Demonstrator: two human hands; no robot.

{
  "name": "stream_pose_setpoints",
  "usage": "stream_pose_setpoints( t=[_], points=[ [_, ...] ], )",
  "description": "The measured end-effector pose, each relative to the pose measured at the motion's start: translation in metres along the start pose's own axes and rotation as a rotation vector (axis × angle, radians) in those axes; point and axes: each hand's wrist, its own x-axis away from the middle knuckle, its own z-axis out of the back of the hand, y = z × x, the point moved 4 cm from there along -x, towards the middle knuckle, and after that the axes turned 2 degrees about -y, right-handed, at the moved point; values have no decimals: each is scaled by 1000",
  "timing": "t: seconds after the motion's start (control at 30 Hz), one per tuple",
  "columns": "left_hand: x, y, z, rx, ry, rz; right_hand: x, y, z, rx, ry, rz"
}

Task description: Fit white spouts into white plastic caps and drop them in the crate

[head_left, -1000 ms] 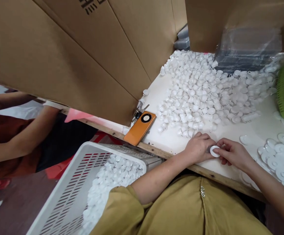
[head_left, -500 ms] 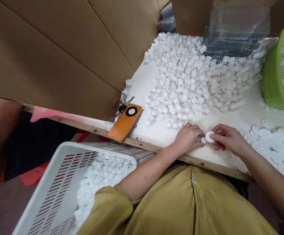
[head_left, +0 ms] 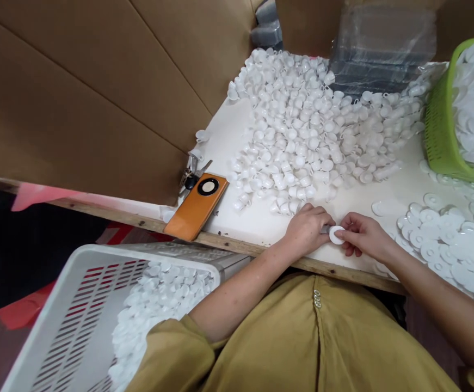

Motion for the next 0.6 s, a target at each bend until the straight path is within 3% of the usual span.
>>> stream_pose_setpoints(
  t=[0.2, 0.33, 0.5, 0.6],
  points=[
    [-2, 1, 0, -44, 11, 13, -6, -4, -5, 33, 70, 5],
    [0, 0, 2, -33, 0, 41, -8, -8, -5, 87, 39, -13],
    [0, 1, 14, 71, -107, 26, -10, -12, -1, 152, 18, -79],
    [-8, 0, 18, 65, -193, 115, -12, -13, 1, 181, -11, -125]
  ],
)
